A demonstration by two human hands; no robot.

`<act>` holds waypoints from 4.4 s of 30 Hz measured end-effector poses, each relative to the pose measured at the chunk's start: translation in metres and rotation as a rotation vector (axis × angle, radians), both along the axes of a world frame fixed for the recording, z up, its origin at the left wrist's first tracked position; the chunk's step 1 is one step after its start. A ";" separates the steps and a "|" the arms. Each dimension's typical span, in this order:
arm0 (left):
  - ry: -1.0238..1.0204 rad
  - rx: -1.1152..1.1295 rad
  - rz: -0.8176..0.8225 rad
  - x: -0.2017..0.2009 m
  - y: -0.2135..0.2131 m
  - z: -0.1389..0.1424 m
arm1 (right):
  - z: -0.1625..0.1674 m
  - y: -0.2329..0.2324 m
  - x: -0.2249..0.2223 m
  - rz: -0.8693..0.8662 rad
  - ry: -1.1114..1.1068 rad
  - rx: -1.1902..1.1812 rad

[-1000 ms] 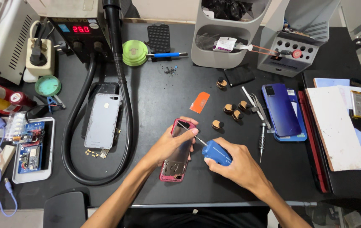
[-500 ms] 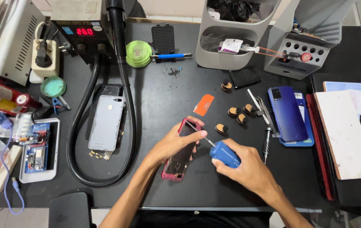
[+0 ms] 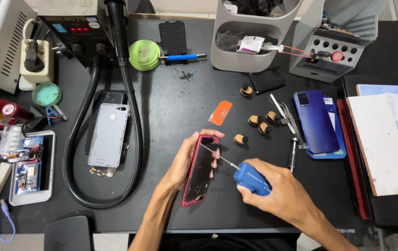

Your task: The person uses a blue electric screwdriver to remove screws from the back of a pink smartphone. They place the removed screws on the workbench and continue unscrewing multiple locations on the device.

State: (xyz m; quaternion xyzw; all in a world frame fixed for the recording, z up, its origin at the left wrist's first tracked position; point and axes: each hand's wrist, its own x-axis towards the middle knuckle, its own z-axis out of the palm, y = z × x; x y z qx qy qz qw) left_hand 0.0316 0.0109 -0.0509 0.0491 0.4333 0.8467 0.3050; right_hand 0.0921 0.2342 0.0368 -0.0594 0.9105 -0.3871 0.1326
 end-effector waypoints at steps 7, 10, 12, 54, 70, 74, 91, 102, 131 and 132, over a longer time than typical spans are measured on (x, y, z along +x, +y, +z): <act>-0.024 0.104 0.078 0.004 0.004 -0.014 | 0.001 -0.009 0.003 -0.021 0.007 0.022; -0.001 0.095 0.100 0.009 0.005 -0.014 | 0.004 -0.014 0.002 -0.074 -0.026 0.046; 0.008 0.133 0.156 0.011 0.007 -0.014 | 0.008 -0.018 0.003 -0.043 -0.082 0.028; 0.041 0.238 0.456 0.020 0.016 0.005 | -0.003 -0.061 0.020 -0.012 -0.117 -0.136; -0.060 0.209 0.202 0.019 0.007 -0.005 | -0.012 -0.033 0.010 -0.040 0.054 0.050; -0.066 0.125 0.204 0.020 0.003 0.000 | -0.017 -0.027 0.009 -0.037 0.090 0.134; 0.007 -0.099 0.245 0.020 0.004 0.007 | -0.022 -0.030 0.006 0.029 0.137 0.122; -0.002 -0.113 0.244 0.021 0.003 0.011 | -0.017 -0.031 0.005 0.024 0.073 0.134; -0.075 0.191 0.158 0.019 -0.002 -0.007 | -0.003 -0.024 0.000 0.042 0.058 0.217; -0.084 0.181 0.162 0.019 -0.002 -0.008 | -0.003 -0.024 0.001 0.051 0.057 0.218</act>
